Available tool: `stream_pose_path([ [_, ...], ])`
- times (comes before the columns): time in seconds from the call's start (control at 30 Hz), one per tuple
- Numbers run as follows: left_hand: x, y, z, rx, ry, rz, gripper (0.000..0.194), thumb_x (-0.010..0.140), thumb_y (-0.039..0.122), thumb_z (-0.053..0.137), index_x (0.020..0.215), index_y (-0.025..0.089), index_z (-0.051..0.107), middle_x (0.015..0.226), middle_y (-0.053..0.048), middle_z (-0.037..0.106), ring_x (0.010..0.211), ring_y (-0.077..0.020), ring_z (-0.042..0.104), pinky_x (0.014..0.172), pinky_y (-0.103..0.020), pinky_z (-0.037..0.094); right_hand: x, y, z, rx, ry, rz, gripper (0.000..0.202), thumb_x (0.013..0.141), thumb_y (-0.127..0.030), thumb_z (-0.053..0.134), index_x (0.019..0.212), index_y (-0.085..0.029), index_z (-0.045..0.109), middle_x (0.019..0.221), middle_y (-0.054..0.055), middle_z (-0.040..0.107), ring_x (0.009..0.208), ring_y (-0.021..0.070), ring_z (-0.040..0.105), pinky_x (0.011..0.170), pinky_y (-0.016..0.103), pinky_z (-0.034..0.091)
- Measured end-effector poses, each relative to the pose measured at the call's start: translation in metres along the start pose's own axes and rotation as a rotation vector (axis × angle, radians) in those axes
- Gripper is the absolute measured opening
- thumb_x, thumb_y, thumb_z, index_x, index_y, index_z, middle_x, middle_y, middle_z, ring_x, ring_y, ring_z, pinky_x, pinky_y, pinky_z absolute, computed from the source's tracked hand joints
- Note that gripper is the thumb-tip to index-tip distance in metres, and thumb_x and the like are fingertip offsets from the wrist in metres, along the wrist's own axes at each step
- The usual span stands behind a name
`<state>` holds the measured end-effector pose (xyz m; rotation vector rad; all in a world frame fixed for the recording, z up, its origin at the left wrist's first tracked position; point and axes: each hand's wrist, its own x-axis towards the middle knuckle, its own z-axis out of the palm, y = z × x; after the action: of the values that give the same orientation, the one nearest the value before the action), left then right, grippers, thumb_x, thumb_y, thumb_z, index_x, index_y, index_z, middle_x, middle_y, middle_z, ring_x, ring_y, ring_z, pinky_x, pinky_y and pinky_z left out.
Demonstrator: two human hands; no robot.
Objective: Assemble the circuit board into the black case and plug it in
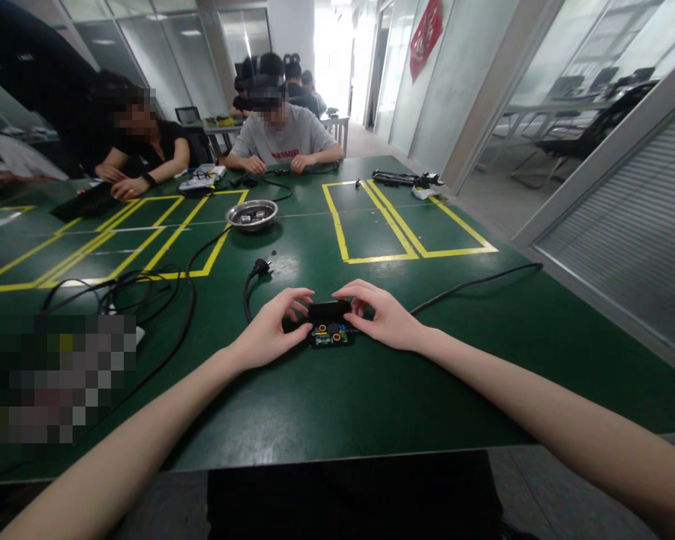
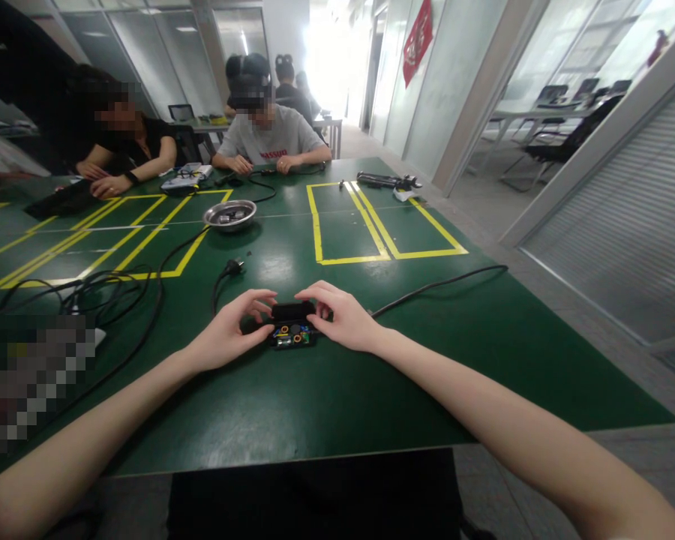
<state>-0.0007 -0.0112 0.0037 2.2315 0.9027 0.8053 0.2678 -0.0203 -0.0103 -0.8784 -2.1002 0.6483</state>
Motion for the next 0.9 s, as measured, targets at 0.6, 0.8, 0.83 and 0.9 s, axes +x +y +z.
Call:
stream_pose_path([
  [0.6,0.0058,0.0023,-0.005,-0.32,-0.04,-0.28,0.032,0.083,0.031,0.07,0.109,0.013,0.073,0.082,-0.005,0.079,0.076,-0.0194,0.075,0.072,-0.029,0.06,0.0032,-0.0082,-0.0063,0.17,-0.047,0.139,0.024,0.095,-0.032,0.064,0.111,-0.019,0.076,0.1,0.006,0.075,0.076,0.0159,0.067,0.073,0.031,0.056],
  [0.8,0.0055,0.0022,-0.0047,-0.323,-0.032,-0.232,0.028,0.082,0.029,0.071,0.105,0.014,0.073,0.085,-0.006,0.079,0.078,-0.019,0.076,0.077,-0.03,0.061,0.0021,-0.0061,-0.0069,0.231,-0.052,0.155,0.024,0.094,-0.034,0.066,0.109,-0.019,0.076,0.098,0.005,0.075,0.077,0.0165,0.068,0.073,0.032,0.058],
  [0.83,0.0055,0.002,-0.0049,-0.322,-0.032,-0.228,0.028,0.081,0.028,0.071,0.105,0.014,0.074,0.085,-0.006,0.079,0.079,-0.019,0.076,0.078,-0.03,0.061,0.0019,-0.0058,-0.007,0.235,-0.05,0.156,0.024,0.094,-0.034,0.066,0.109,-0.02,0.076,0.098,0.005,0.075,0.078,0.0166,0.069,0.074,0.033,0.058],
  [0.9,0.0054,0.0018,-0.0058,-0.331,-0.028,-0.222,0.027,0.08,0.024,0.069,0.105,0.014,0.074,0.086,-0.006,0.079,0.08,-0.019,0.076,0.08,-0.031,0.061,0.0017,-0.0054,-0.0072,0.244,-0.044,0.155,0.023,0.094,-0.035,0.067,0.109,-0.02,0.076,0.097,0.005,0.075,0.078,0.0166,0.068,0.075,0.033,0.058],
])
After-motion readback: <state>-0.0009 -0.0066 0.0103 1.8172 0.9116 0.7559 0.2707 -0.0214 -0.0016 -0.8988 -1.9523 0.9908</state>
